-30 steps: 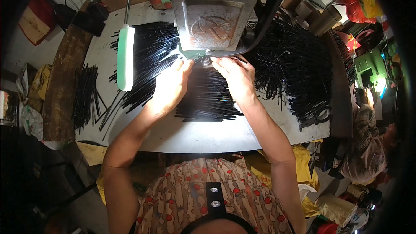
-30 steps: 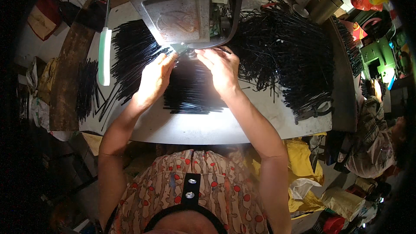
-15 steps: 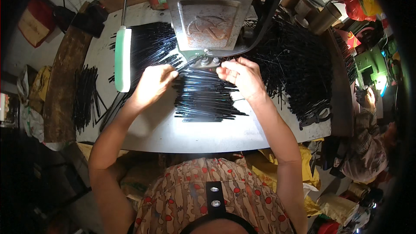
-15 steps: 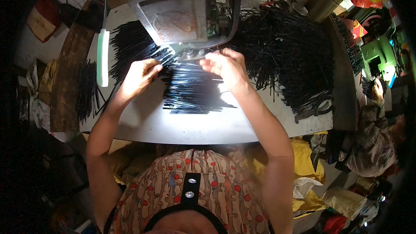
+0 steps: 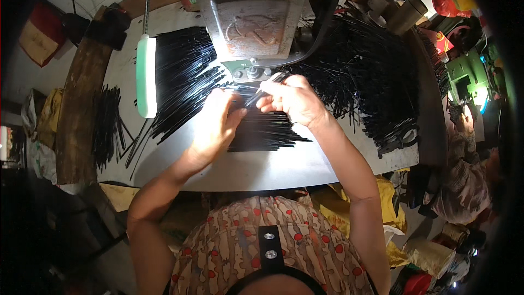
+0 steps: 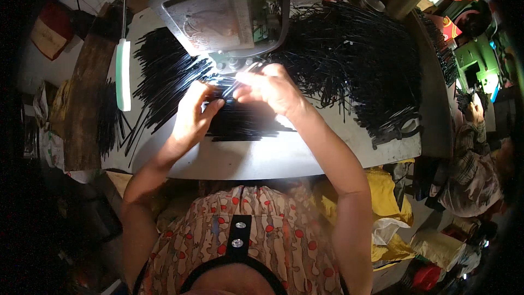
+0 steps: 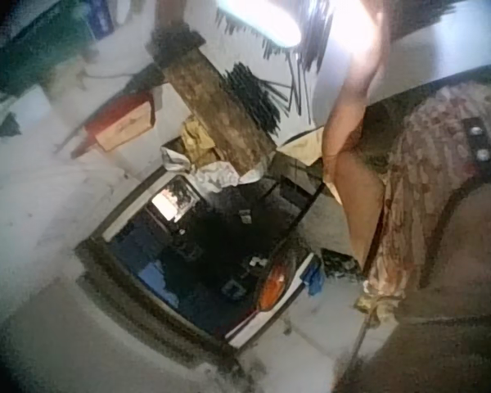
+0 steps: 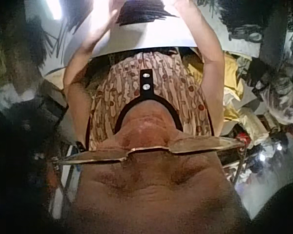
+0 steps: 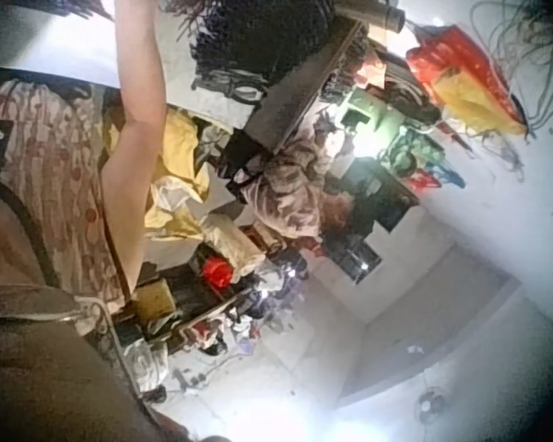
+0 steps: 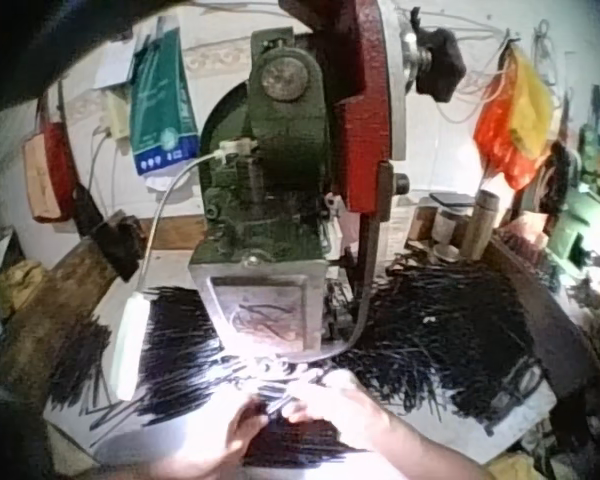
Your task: The person assembles small black plastic components and black strips using a manual press machine.
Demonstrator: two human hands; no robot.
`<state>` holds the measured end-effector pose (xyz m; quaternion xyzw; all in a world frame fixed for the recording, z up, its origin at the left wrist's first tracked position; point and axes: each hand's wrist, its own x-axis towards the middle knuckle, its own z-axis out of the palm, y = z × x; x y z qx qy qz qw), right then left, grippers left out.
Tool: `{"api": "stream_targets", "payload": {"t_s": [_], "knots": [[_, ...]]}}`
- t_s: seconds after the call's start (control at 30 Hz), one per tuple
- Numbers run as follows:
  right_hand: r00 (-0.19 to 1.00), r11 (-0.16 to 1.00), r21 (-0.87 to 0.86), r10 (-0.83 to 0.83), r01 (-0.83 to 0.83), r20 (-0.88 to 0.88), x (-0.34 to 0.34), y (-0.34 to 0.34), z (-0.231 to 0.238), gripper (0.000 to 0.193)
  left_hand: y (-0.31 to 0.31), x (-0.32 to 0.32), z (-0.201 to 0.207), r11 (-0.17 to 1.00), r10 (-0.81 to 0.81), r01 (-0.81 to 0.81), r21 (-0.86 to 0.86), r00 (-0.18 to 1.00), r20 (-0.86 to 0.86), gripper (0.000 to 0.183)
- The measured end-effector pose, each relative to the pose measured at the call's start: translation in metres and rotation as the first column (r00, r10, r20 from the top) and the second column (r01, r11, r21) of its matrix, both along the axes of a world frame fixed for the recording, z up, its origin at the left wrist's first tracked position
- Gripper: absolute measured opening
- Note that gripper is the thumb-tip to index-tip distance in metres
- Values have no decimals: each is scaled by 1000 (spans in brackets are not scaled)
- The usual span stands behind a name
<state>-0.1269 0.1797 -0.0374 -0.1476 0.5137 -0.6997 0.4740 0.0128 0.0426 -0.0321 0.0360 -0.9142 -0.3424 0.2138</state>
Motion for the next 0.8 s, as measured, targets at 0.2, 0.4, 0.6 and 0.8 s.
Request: {"api": "stream_targets", "payload": {"t_s": [0.2, 0.4, 0.6, 0.8], "knots": [[948, 945, -144, -270, 294, 167, -20, 5, -14, 21, 28, -6, -3, 738, -40, -87, 669, 984, 172, 37], [942, 941, -145, -278, 307, 190, -12, -3, -10, 24, -9, -46, -13, -63, -28, -194, 979, 981, 192, 21], [905, 912, -86, -381, 402, 191, -5, -5, -5, 19, -16, -56, -15, 12, 28, -85, 996, 996, 84, 18], [862, 868, -139, -431, 477, 267, -3, -8, -6, 14, -14, -57, -14, 67, 53, -42, 997, 998, 38, 19]]}}
